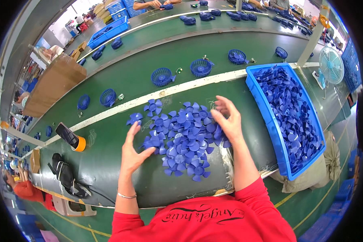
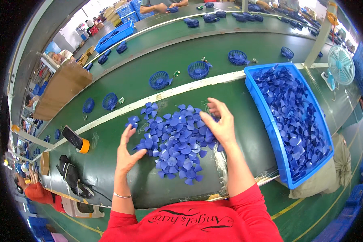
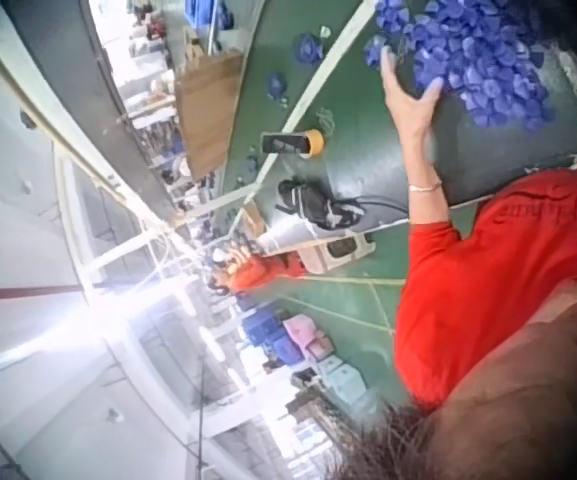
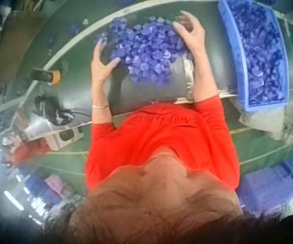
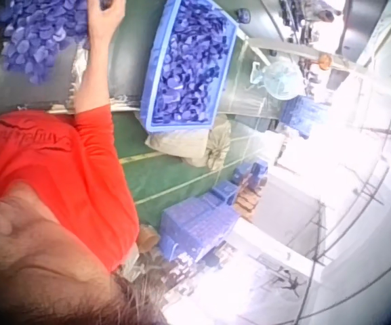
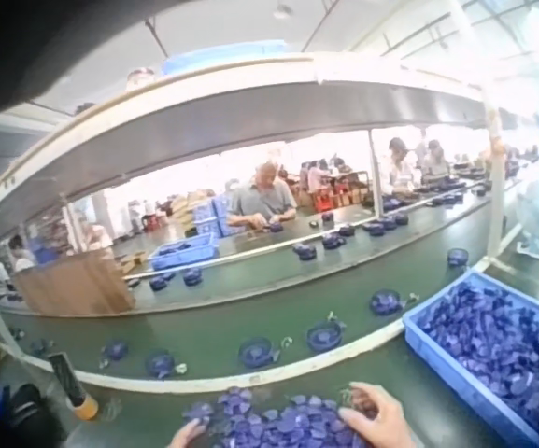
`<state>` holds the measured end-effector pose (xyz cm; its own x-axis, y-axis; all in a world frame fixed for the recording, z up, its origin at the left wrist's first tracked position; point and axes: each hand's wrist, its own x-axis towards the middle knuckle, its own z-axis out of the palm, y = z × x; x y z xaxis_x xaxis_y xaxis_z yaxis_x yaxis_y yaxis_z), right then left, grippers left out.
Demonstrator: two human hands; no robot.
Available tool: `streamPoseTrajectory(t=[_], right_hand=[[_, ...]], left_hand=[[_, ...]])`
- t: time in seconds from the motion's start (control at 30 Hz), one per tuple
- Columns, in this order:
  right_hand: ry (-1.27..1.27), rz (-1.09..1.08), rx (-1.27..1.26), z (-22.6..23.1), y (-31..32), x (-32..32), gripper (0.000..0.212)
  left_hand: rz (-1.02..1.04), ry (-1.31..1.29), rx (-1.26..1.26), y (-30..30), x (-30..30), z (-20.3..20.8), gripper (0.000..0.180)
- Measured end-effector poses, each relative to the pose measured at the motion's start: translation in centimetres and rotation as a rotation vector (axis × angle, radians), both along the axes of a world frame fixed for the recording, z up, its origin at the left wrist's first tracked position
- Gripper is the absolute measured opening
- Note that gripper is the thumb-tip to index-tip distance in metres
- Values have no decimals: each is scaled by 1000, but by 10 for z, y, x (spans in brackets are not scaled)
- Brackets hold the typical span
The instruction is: Assembling blue plastic fan components on a factory production line.
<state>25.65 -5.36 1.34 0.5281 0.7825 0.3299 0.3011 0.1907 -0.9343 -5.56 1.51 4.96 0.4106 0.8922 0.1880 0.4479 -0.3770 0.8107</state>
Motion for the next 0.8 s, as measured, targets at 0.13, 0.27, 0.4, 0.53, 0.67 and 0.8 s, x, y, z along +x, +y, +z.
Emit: streamPoseTrajectory(t=[0.13, 0.27, 0.4, 0.53, 0.67, 0.8], right_hand=[[138, -87, -76, 10, -3, 19, 35], [-337, -116, -109, 0, -1, 18, 37], [-660, 99, -175, 6, -1, -9, 58], [-688, 41, -234, -1, 0, -11, 54], [-671, -39, -326, 1, 2, -15, 47], [-675, -102, -378, 0, 2, -12, 37]], left_hand=[[32, -147, -3, 14, 1, 14, 62], [-76, 12, 12, 49, 55, 30, 39], [-230, 233, 22, 92, 123, 25, 40], [-316, 770, 131, 98, 181, 10, 48], [-405, 533, -208, 106, 189, -1, 39], [-439, 369, 91, 68, 181, 19, 21]])
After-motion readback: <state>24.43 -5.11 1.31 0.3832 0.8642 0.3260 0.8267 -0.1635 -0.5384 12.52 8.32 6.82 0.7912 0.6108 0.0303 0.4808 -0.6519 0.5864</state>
